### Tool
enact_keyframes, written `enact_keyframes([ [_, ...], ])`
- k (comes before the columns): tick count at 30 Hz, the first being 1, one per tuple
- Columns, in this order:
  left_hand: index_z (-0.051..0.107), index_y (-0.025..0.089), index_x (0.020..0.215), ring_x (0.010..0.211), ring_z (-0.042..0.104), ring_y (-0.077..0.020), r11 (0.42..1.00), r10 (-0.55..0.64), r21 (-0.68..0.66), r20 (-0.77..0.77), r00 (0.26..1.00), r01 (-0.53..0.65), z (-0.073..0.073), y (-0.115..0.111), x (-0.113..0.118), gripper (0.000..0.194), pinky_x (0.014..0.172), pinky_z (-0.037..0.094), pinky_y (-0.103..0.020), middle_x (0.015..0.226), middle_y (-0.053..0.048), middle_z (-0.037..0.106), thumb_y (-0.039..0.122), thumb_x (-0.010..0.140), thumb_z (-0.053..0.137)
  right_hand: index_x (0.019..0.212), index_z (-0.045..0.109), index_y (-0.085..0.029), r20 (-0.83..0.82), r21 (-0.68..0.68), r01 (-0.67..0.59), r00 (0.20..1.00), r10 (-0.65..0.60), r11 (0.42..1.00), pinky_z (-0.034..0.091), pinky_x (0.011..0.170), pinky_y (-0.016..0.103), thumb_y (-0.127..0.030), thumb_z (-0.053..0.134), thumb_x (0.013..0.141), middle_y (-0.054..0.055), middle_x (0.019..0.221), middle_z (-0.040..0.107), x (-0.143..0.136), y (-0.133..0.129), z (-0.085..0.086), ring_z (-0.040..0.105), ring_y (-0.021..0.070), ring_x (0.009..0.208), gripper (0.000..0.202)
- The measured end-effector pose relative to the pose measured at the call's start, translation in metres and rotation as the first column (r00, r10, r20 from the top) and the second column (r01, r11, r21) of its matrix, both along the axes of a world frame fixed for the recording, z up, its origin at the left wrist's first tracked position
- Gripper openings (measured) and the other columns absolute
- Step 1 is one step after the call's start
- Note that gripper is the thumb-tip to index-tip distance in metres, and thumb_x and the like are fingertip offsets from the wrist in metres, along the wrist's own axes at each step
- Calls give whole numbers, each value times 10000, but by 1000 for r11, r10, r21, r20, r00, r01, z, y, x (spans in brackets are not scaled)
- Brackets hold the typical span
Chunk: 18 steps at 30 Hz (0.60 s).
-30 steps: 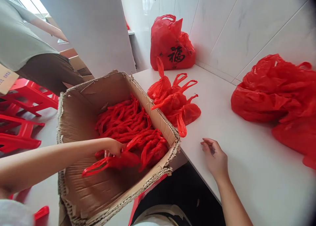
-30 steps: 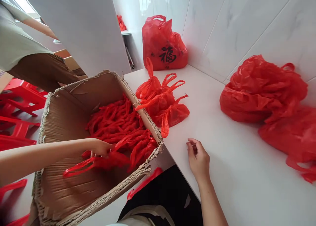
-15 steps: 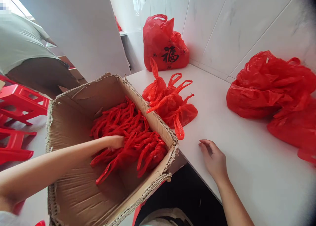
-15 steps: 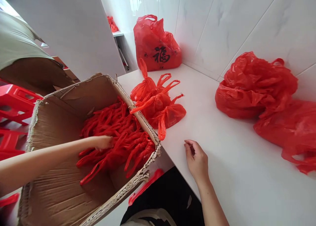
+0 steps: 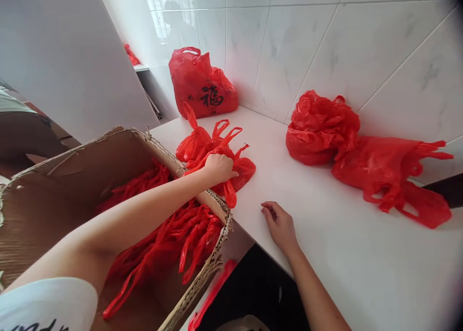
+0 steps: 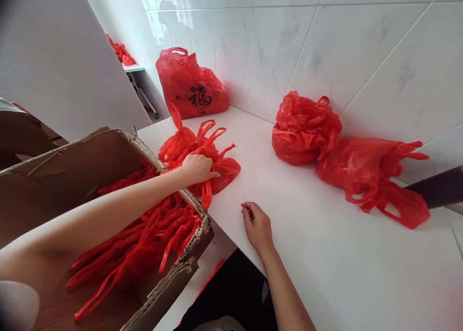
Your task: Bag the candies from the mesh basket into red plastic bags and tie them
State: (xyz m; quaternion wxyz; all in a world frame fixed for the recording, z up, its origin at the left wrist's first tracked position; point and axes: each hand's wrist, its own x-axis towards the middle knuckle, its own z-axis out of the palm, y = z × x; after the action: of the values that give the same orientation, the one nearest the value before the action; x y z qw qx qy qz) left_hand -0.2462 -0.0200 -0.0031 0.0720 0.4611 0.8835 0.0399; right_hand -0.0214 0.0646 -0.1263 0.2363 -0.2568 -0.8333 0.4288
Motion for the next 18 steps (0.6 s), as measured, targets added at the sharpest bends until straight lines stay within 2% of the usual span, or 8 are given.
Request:
enact_keyframes([
  [3, 679, 152, 781, 833, 636, -304, 999, -26, 25, 96, 995, 24, 2, 4, -9, 289, 714, 457, -357, 811, -112, 683, 431, 714, 647, 978, 622, -228, -13, -19, -10, 1000, 10, 1000, 497, 697, 340, -414, 454, 904, 42, 879, 679, 1, 0, 1, 624, 200, 760, 261],
  [5, 680, 177, 836, 791, 641, -244, 997, -51, 66, 165, 985, 40, 19, -9, -11, 314, 680, 467, -311, 817, -61, 688, 466, 763, 583, 977, 619, -225, -11, -27, -20, 1000, 20, 999, 499, 697, 340, -411, 451, 906, 44, 874, 679, 1, 1, 2, 625, 200, 760, 261],
  [7, 672, 193, 934, 784, 648, -195, 988, -73, 152, 320, 945, 25, 43, -33, -8, 351, 673, 484, -272, 852, -24, 696, 484, 807, 521, 976, 618, -223, -10, -39, -28, 1000, 28, 999, 500, 709, 337, -406, 455, 905, 42, 873, 681, 2, 1, 2, 628, 196, 767, 256],
  [9, 641, 199, 1062, 853, 656, -177, 952, -99, 289, 592, 800, -96, 65, -68, -5, 361, 734, 503, -266, 926, -12, 703, 431, 805, 537, 973, 620, -225, -6, -56, -29, 1000, 29, 998, 499, 719, 331, -407, 461, 902, 38, 876, 681, 3, 1, 2, 631, 193, 777, 251],
  [12, 565, 169, 1215, 912, 645, -175, 895, -12, 273, 805, 593, -353, 85, -131, -3, 436, 823, 501, -326, 984, -20, 707, 336, 817, 507, 981, 624, -233, 25, -64, -27, 999, 29, 998, 496, 725, 326, -416, 462, 902, 34, 898, 681, 4, 1, 3, 632, 192, 801, 257],
  [14, 496, 168, 1304, 943, 637, -194, 885, 86, 161, 865, 494, -436, 84, -173, -4, 532, 856, 500, -349, 1041, -21, 708, 364, 811, 540, 990, 627, -237, 52, -58, -33, 998, 36, 998, 494, 729, 324, -418, 462, 903, 31, 915, 682, 5, 1, 3, 634, 191, 817, 259],
  [15, 482, 177, 1321, 983, 628, -202, 899, 125, 95, 880, 458, -427, 79, -192, -5, 576, 893, 489, -337, 1087, -18, 701, 394, 797, 581, 993, 627, -239, 62, -56, -39, 997, 43, 998, 493, 734, 322, -417, 464, 903, 29, 921, 682, 6, 1, 3, 634, 189, 824, 257],
  [18, 532, 196, 1270, 1050, 623, -219, 926, 330, -202, 841, 429, -318, 39, -233, -2, 585, 894, 501, -284, 1156, -12, 684, 451, 753, 631, 986, 625, -241, 67, -54, -55, 996, 58, 997, 492, 754, 310, -412, 470, 903, 19, 923, 680, 6, 2, 3, 636, 176, 831, 245],
])
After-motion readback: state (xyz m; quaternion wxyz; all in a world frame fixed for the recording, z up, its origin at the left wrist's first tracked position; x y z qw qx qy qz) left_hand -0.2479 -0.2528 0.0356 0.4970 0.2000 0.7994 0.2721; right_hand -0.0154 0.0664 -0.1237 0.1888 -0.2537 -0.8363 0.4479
